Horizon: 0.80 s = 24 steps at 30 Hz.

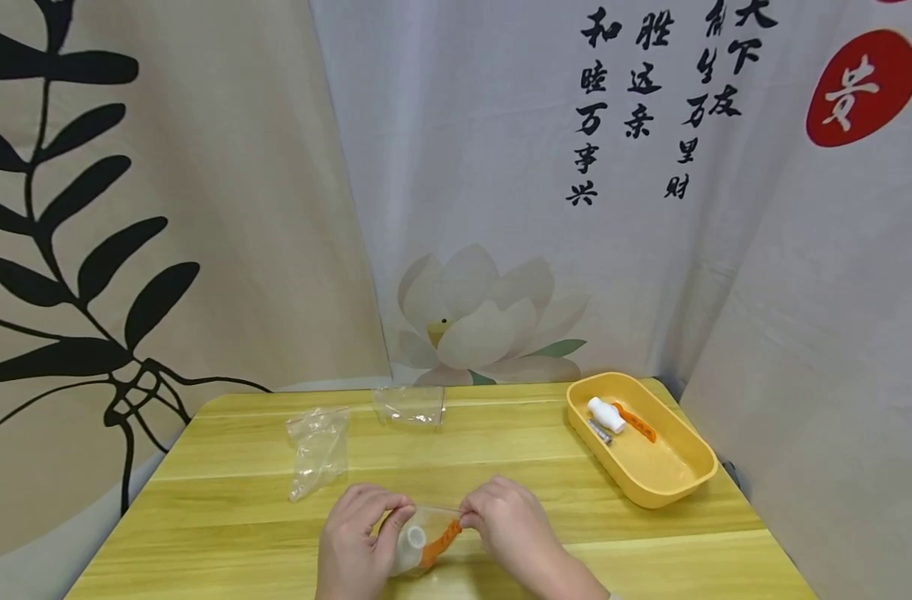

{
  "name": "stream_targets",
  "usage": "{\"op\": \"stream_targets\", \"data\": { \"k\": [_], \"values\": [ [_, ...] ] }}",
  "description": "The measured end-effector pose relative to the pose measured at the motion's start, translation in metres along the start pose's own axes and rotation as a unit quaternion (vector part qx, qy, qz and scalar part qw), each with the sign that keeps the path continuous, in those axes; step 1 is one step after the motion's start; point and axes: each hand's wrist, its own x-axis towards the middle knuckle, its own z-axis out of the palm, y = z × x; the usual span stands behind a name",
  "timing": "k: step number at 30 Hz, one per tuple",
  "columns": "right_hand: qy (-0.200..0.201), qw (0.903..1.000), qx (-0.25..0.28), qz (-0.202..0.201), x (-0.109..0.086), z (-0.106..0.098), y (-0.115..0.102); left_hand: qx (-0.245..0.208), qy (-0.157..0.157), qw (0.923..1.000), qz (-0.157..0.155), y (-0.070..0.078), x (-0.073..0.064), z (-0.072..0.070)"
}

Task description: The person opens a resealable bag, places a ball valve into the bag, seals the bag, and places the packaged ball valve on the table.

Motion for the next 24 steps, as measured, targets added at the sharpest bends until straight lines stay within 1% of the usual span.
{"op": "stream_targets", "data": {
  "k": [3, 8, 12, 16, 20, 24],
  "values": [
    [0.002, 1.0, 0.002, -0.004, -0.0003, -0.0005, 0.0001, 0.0, 0.011, 0.9999, 0.01, -0.0004, 0.0004, 0.0008],
    [-0.002, 1.0, -0.004, 0.005, -0.0002, -0.001, 0.0001, 0.001, 0.011, 0.9999, 0.007, -0.0001, -0.0001, 0.0013],
    [-0.012, 0.9998, -0.003, 0.014, -0.0006, -0.001, 0.0005, 0.004, 0.01, 0.9999, 0.005, 0.0, -0.0002, 0.0013],
    [-0.039, 0.9984, 0.005, 0.042, -0.0004, -0.0017, -0.0005, 0.002, 0.007, 1.0, 0.004, 0.0007, 0.0001, 0.0012],
    [-0.073, 0.9943, 0.018, 0.076, 0.0013, -0.0038, -0.0024, -0.001, 0.002, 1.0, 0.003, 0.0011, -0.0006, 0.001],
    [-0.09, 0.9913, 0.027, 0.092, 0.0035, -0.006, -0.003, -0.002, 0.001, 1.0, 0.005, 0.0007, -0.0013, 0.0013]
  ]
}}
